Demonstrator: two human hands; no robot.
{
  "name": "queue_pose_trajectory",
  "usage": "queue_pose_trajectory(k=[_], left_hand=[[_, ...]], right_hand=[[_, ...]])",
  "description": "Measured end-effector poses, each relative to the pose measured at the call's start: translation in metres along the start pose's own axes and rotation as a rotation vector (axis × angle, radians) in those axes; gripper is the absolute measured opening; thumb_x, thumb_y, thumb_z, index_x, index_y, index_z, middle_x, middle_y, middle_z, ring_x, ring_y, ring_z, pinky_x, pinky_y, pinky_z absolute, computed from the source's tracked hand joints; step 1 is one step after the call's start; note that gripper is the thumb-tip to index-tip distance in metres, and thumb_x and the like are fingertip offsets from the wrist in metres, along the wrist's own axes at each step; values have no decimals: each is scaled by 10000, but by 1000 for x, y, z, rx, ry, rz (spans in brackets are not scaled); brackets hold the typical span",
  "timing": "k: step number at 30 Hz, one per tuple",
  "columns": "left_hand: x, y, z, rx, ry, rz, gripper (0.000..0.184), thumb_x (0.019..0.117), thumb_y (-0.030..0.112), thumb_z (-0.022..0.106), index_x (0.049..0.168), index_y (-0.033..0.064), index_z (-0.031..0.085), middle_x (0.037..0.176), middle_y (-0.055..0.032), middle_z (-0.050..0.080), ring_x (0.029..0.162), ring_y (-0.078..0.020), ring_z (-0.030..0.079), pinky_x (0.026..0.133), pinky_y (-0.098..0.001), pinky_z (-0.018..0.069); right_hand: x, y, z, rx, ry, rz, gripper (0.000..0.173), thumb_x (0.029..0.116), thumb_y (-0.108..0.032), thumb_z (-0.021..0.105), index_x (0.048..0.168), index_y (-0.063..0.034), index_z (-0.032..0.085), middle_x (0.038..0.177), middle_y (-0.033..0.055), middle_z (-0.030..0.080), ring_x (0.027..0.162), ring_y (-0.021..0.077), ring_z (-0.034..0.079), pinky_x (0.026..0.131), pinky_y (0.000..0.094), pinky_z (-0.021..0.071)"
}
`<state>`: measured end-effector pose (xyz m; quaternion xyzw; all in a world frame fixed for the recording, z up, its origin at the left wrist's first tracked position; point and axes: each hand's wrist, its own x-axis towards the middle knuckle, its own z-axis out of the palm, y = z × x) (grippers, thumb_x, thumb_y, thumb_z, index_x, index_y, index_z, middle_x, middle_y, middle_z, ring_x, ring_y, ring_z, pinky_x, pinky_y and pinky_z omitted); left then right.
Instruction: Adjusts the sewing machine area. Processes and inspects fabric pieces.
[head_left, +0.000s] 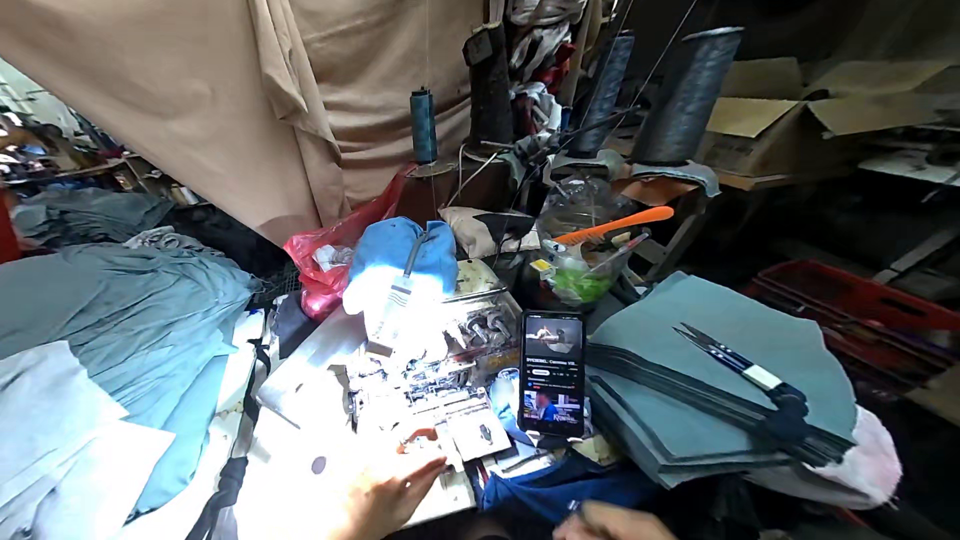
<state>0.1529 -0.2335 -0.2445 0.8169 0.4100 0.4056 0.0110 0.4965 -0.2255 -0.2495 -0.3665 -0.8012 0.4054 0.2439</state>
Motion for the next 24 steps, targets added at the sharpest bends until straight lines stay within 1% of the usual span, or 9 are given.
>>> queue_pose_trajectory(k=[2, 5, 7, 9, 11, 13, 16, 21, 24], left_hand=[[8, 11, 1, -9, 7, 16, 141, 990, 253, 668, 996, 181, 789, 1209, -47, 706, 1122, -89, 630, 1004, -268, 468], [21, 15, 4, -104, 81, -31, 93, 969, 272, 711, 994, 221, 785, 1225, -9, 681, 1144, -44, 607, 1016, -251, 484], [28, 9, 4, -164, 169, -118, 87, 955, 287, 731, 981, 233, 795, 1134, 34, 722, 1128, -46, 626, 1019, -297, 502], [33, 5, -1, -189, 251, -297, 135, 927, 306, 737, 905, 197, 813, 974, 58, 765, 1000, -19, 666, 956, -280, 515], [37, 4, -13, -250, 271, -540, 201, 868, 295, 777, 899, 97, 793, 910, 15, 741, 904, -35, 688, 858, -246, 579], [36, -3, -20, -383, 298, -688, 210, 820, 188, 801, 948, 30, 748, 915, -24, 734, 885, -78, 701, 827, -268, 596], [34, -7, -22, -367, 264, -727, 216, 840, 204, 768, 969, 31, 751, 942, -31, 725, 888, -76, 689, 779, -242, 581], [36, 7, -19, -93, 192, -666, 248, 928, 232, 648, 961, 10, 753, 965, -92, 712, 870, -89, 673, 783, -247, 567], [30, 11, -7, -444, 456, -745, 109, 898, 55, 607, 940, 3, 693, 848, 9, 685, 793, -18, 655, 757, -185, 554]], right_hand=[[32, -15, 6, 369, 218, -150, 128, 994, -212, 668, 1049, -126, 745, 1032, -44, 740, 682, -31, 616, 601, 167, 527], [96, -36, 35, 791, 213, -191, 362, 913, -340, 760, 1234, -174, 737, 1221, -45, 726, 551, -99, 500, 430, 110, 391], [130, -46, 57, 953, 116, -150, 536, 839, -363, 819, 1271, -80, 675, 1153, -24, 741, 567, -70, 528, 448, 130, 412], [149, -53, 73, 1032, 11, -94, 521, 804, -334, 861, 1208, -81, 651, 913, -65, 738, 514, -50, 511, 430, 144, 413], [159, -60, 82, 963, 26, -100, 322, 817, -191, 839, 1053, -101, 639, 760, -97, 680, 496, -47, 497, 427, 141, 406], [163, -58, 92, 782, 201, -193, 307, 817, -142, 830, 1078, -51, 696, 749, -99, 655, 571, -52, 528, 524, 135, 456], [165, -50, 101, 486, 428, -323, 300, 872, -143, 766, 1136, -2, 737, 956, -2, 756, 774, -24, 665, 715, 162, 570], [162, -48, 105, 305, 606, -415, 98, 890, -107, 702, 909, -28, 756, 858, 21, 733, 777, -14, 664, 734, 143, 558], [159, -51, 104, 324, 616, -406, 98, 865, -85, 697, 901, -13, 752, 850, 24, 731, 776, -27, 659, 736, 124, 549]])
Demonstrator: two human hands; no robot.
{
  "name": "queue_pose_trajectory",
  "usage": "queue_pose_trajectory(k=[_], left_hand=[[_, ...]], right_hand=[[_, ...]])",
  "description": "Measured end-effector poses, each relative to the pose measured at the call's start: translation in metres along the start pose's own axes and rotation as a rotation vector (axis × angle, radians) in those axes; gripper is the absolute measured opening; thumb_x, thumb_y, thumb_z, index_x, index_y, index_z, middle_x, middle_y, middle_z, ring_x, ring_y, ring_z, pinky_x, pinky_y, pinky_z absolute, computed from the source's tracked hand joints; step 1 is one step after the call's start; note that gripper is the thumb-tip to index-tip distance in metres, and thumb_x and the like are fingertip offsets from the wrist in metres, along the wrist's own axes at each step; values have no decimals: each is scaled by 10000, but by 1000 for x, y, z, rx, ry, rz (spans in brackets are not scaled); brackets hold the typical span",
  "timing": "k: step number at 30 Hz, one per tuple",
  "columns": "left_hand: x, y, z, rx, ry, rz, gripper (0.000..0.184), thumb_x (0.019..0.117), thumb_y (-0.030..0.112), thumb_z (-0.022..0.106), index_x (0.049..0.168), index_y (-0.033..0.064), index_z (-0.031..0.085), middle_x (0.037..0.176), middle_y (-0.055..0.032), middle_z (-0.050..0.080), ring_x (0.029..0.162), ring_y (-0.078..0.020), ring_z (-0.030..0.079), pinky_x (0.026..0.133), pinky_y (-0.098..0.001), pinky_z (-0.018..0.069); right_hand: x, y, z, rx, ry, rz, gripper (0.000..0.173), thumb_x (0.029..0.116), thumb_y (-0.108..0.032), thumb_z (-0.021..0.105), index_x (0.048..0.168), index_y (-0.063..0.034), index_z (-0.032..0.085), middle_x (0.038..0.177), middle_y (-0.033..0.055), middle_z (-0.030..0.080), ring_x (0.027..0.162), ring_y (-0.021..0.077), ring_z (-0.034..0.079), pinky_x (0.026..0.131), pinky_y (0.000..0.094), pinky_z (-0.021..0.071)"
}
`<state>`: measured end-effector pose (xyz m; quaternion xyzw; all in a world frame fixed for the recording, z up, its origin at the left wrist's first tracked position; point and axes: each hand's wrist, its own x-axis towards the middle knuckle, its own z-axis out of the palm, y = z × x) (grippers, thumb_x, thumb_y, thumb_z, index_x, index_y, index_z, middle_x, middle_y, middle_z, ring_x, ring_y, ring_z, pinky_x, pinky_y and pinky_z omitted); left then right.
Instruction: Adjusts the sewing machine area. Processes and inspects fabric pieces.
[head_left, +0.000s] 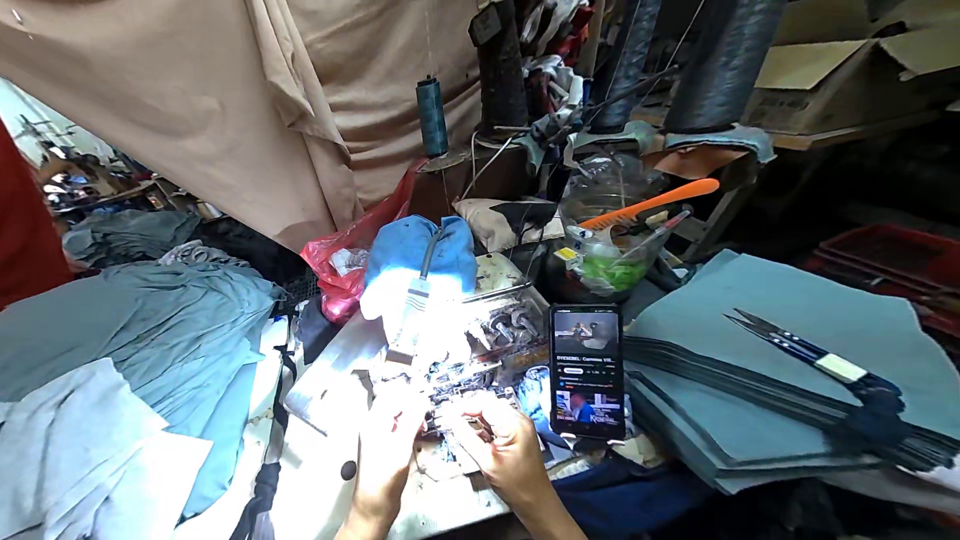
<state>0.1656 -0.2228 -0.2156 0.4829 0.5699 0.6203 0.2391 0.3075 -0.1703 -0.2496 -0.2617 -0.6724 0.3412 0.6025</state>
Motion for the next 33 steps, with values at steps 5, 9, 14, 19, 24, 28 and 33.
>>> queue_pose_trajectory(k=[5, 9, 14, 19, 24, 28, 33], left_hand=[[-17, -11, 14, -552, 24, -287, 188, 965, -15, 529, 1052, -21, 695, 933, -54, 725, 838, -79, 682, 800, -218, 570], [-24, -4, 26, -689, 40, -406, 166, 941, -73, 544, 956, -18, 700, 859, -74, 733, 794, -103, 702, 812, -252, 590], [-27, -5, 29, -818, 127, -464, 223, 1003, -58, 451, 965, -37, 669, 877, -125, 735, 828, -167, 721, 823, -309, 604], [-25, -2, 25, -800, 132, -514, 316, 1064, 9, 368, 935, 9, 657, 764, -64, 701, 669, -105, 675, 687, -244, 592], [-21, -9, 15, -849, 101, -472, 337, 1064, 30, 367, 904, 33, 664, 679, -18, 663, 565, -68, 631, 591, -207, 570], [-17, 2, 14, -774, 110, -502, 295, 1052, 8, 381, 945, 26, 655, 715, -23, 680, 577, -59, 640, 585, -190, 568], [-15, 17, 16, -725, 113, -522, 245, 1048, -41, 378, 987, -28, 614, 825, -109, 728, 689, -130, 719, 666, -244, 619]], right_hand=[[-1, -2, -2, 43, 30, 14, 72, 863, -81, 717, 892, -22, 747, 847, 11, 724, 767, -30, 646, 714, 123, 541], [-4, -6, -1, 67, 20, 38, 77, 841, -71, 728, 883, -9, 747, 840, 11, 727, 750, -40, 644, 703, 113, 536], [-5, -6, 2, 109, -10, 39, 73, 878, -67, 728, 895, 0, 751, 840, 31, 731, 760, -6, 668, 714, 148, 562], [-6, -13, -4, 74, -12, 62, 207, 874, -139, 748, 1008, 20, 753, 967, 78, 744, 893, 45, 697, 810, 198, 585], [-11, -13, -21, 544, -103, 217, 381, 1085, -235, 410, 1056, -12, 718, 909, -5, 739, 636, 0, 644, 567, 194, 566], [-16, -24, -32, 572, -245, 525, 462, 1101, -379, 360, 838, -157, 669, 720, -102, 707, 513, -58, 557, 460, 134, 443], [-20, -18, -40, 907, -103, 594, 195, 991, -312, 676, 852, -182, 712, 745, -16, 741, 494, 21, 631, 424, 172, 510]])
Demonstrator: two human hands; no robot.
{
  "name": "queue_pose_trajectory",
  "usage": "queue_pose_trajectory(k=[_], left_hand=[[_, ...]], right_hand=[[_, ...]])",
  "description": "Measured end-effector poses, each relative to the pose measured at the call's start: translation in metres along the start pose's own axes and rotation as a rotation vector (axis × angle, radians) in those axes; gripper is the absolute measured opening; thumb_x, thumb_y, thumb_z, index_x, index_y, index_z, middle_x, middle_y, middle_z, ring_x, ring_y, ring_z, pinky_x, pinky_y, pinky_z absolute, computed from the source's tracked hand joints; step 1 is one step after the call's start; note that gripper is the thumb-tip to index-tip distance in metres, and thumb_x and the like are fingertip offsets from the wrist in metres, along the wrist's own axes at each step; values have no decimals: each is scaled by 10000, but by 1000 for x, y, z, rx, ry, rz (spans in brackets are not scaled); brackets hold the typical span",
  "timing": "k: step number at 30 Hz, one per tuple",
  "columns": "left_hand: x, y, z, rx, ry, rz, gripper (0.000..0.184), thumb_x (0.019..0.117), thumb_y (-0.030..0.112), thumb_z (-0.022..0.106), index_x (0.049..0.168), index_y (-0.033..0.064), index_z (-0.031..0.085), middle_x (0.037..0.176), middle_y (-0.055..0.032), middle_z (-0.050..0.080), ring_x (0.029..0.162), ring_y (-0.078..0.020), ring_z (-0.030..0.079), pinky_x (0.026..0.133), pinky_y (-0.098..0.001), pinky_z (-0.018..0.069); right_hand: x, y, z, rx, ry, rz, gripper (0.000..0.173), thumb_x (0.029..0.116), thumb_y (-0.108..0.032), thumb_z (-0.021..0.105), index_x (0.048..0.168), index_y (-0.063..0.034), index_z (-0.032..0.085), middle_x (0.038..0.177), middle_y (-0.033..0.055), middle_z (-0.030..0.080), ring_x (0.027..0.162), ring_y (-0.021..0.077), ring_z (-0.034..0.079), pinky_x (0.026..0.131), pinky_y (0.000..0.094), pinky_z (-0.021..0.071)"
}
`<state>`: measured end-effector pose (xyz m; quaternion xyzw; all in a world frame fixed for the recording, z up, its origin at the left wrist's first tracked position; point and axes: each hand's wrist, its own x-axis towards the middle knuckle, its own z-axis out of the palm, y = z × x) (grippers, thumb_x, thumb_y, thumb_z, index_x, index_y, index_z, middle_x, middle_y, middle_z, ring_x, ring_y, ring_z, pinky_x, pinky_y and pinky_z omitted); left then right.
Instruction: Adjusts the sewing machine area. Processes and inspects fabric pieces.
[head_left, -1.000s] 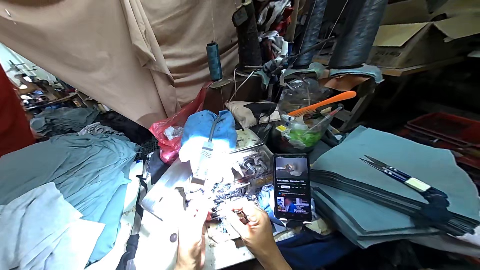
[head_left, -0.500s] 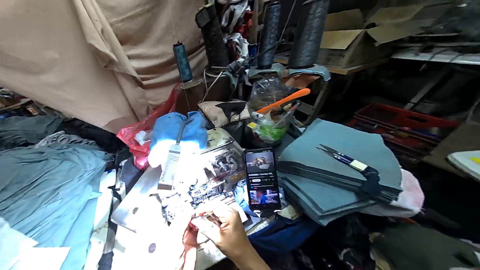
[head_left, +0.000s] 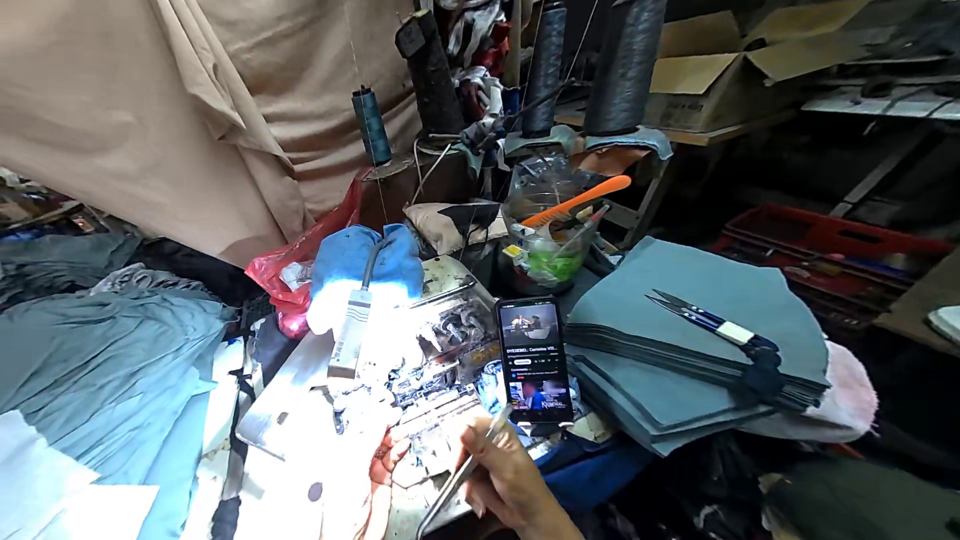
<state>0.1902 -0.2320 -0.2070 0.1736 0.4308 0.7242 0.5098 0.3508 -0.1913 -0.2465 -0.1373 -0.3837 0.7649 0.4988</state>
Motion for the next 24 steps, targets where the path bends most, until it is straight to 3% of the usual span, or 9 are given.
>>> queue_pose_trajectory(k=[2, 5, 8, 10, 12, 14, 17, 24], left_hand=[[5, -7, -8, -2, -59, 43, 254, 1038, -52, 361, 983, -27, 607, 841, -114, 747, 708, -141, 739, 678, -253, 630], [11, -11, -8, 66, -33, 55, 193, 1016, -67, 419, 951, -22, 595, 790, -97, 734, 672, -130, 724, 655, -251, 621], [14, -12, -9, 130, -36, 44, 129, 985, -87, 492, 944, -34, 603, 797, -97, 731, 703, -146, 730, 691, -275, 629], [14, -10, -8, 111, -67, 12, 132, 998, -67, 499, 965, -55, 626, 825, -115, 732, 719, -161, 731, 699, -286, 631], [15, -7, -6, 53, -107, -19, 196, 1038, -8, 465, 986, -51, 648, 846, -120, 729, 744, -170, 731, 724, -295, 632], [16, -6, -7, 14, -125, -32, 229, 1058, 34, 439, 1005, -46, 648, 875, -134, 730, 789, -188, 741, 768, -319, 637], [17, -5, -9, -18, -120, -52, 223, 1065, 60, 447, 1041, -50, 639, 924, -158, 732, 851, -219, 747, 812, -351, 635], [13, -2, -6, -76, -93, -73, 227, 1061, 30, 438, 1025, -73, 637, 910, -181, 725, 847, -245, 750, 813, -377, 641]], right_hand=[[5, -2, -5, 131, 23, -10, 231, 1015, -297, 625, 895, -147, 752, 801, 27, 748, 588, 85, 689, 517, 238, 584], [10, -8, -9, 230, -39, 60, 368, 1056, -388, 524, 1010, -96, 742, 862, 86, 764, 694, 150, 742, 631, 288, 630], [12, -4, -8, 235, -74, 40, 224, 978, -272, 682, 1104, -95, 731, 972, 102, 764, 813, 177, 756, 759, 314, 638], [13, -4, -2, 145, -15, -19, 178, 897, -96, 763, 1059, -82, 693, 956, 109, 758, 795, 193, 755, 758, 334, 643], [13, -3, 0, -38, 26, -136, 191, 871, -5, 760, 1021, -60, 656, 944, 113, 761, 775, 200, 758, 738, 348, 651], [14, -2, -2, -316, 27, -325, 175, 859, -4, 774, 996, -61, 683, 953, 60, 763, 804, 149, 751, 742, 302, 649], [16, -2, -5, -641, -26, -538, 153, 875, -72, 782, 1006, -111, 712, 977, -9, 742, 903, 72, 703, 834, 233, 600], [16, 1, 0, -829, -32, -611, 99, 878, -107, 763, 949, -87, 697, 940, 1, 750, 904, 58, 708, 816, 215, 596]])
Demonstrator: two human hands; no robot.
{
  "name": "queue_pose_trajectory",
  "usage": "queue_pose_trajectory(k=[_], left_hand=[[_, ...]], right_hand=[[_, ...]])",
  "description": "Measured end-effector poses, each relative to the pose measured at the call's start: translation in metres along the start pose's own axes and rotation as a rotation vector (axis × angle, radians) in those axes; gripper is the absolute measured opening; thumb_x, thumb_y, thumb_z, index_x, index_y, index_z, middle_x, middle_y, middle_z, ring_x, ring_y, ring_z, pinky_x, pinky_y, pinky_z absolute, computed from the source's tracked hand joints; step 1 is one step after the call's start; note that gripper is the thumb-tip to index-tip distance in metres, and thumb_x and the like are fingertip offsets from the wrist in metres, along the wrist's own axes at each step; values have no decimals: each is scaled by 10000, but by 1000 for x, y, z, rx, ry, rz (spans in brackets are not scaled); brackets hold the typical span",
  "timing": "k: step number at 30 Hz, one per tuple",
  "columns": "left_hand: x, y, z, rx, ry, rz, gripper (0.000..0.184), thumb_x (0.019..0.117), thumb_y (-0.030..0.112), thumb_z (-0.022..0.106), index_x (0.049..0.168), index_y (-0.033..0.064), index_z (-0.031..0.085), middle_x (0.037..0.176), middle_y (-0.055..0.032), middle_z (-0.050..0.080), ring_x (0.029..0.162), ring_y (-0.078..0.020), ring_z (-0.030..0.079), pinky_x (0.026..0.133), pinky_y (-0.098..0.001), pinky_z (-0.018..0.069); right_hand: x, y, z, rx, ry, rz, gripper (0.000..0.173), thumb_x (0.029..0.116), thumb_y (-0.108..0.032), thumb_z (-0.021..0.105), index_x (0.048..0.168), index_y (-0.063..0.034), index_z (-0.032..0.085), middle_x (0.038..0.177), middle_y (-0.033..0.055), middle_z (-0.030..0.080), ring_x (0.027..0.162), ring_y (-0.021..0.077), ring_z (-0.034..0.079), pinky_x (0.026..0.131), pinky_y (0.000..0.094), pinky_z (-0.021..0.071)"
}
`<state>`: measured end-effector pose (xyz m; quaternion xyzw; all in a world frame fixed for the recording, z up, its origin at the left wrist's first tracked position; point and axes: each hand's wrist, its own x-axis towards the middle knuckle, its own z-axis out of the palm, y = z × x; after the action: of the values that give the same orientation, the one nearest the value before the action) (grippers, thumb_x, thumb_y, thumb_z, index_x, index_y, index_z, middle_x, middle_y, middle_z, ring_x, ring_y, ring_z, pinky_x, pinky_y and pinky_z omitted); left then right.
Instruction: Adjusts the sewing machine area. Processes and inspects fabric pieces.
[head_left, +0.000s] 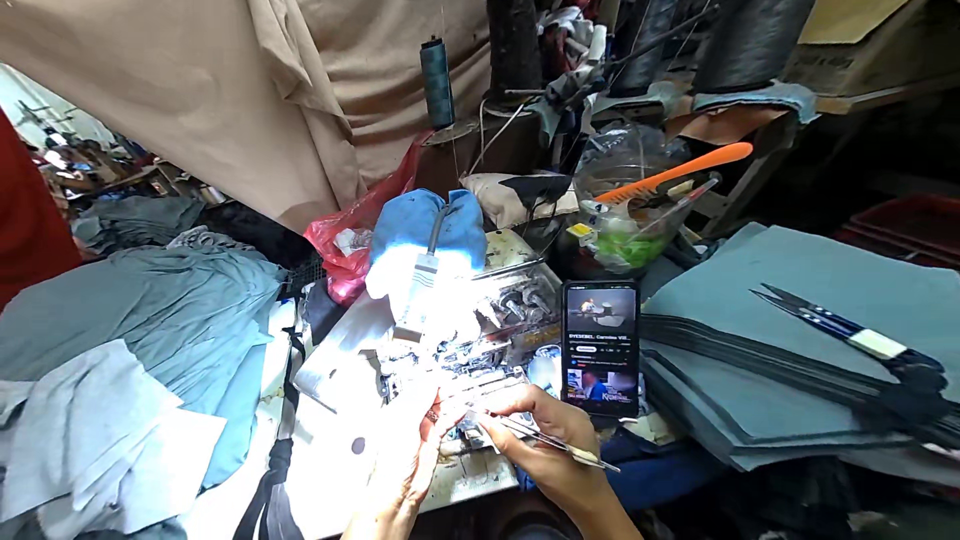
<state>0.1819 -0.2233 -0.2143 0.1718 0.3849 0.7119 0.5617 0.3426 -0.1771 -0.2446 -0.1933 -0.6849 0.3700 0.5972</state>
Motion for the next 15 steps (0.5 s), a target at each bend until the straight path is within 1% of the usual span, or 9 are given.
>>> queue_pose_trajectory(k=[3, 7, 9, 10, 11, 13, 14, 15], left_hand=[[-1, 0, 0, 2, 24, -17, 230, 1065, 28, 435, 1034, -86, 633, 924, -205, 736, 857, -272, 760, 808, -389, 645], [0, -2, -1, 20, 10, -35, 239, 1053, 31, 451, 1000, -76, 659, 875, -178, 733, 810, -239, 755, 763, -360, 647], [1, -3, -2, 15, 16, -45, 244, 1056, 34, 447, 1018, -83, 657, 899, -187, 737, 811, -243, 757, 755, -363, 649], [1, -3, -2, 17, 28, -43, 242, 1062, 39, 443, 1053, -93, 646, 939, -206, 734, 824, -261, 757, 755, -378, 651], [0, -2, -2, 29, 31, -31, 253, 1070, 45, 430, 1104, -104, 631, 1009, -237, 736, 851, -293, 764, 758, -400, 656], [-7, 0, -9, 110, 15, 39, 294, 1060, 40, 401, 1231, -122, 576, 1136, -276, 712, 883, -347, 768, 739, -433, 663], [-12, -1, -16, 169, -1, 99, 327, 1034, 23, 389, 1289, -125, 529, 1164, -268, 706, 885, -344, 770, 733, -432, 665], [-19, -2, -26, 235, 8, 167, 390, 965, -10, 393, 1327, -131, 479, 1162, -252, 711, 874, -327, 771, 726, -424, 663]], right_hand=[[2, 1, 2, -43, -7, -28, 99, 876, -102, 753, 946, -88, 685, 945, 3, 753, 912, 60, 709, 813, 215, 595], [4, 3, 4, -83, -14, -49, 86, 871, -97, 741, 923, -71, 677, 926, 14, 749, 880, 44, 703, 773, 190, 585], [5, 3, 4, -83, -13, -53, 75, 878, -108, 732, 920, -75, 680, 915, 12, 748, 875, 36, 702, 768, 184, 582], [6, 3, 3, -74, -8, -51, 75, 876, -111, 732, 917, -81, 677, 912, 5, 747, 881, 29, 701, 773, 180, 580], [6, 3, 3, -60, 1, -45, 78, 873, -114, 733, 911, -90, 670, 911, -5, 747, 888, 18, 699, 779, 173, 577], [7, 2, 2, -44, 27, -24, 84, 864, -128, 736, 903, -110, 664, 904, -33, 737, 900, -3, 688, 798, 161, 569], [7, 2, 2, -39, 48, -4, 91, 846, -135, 738, 891, -126, 659, 894, -51, 730, 900, -14, 681, 800, 155, 565], [7, 2, 3, -21, 76, 22, 106, 818, -125, 747, 875, -135, 658, 890, -55, 724, 903, -10, 681, 797, 160, 570]])
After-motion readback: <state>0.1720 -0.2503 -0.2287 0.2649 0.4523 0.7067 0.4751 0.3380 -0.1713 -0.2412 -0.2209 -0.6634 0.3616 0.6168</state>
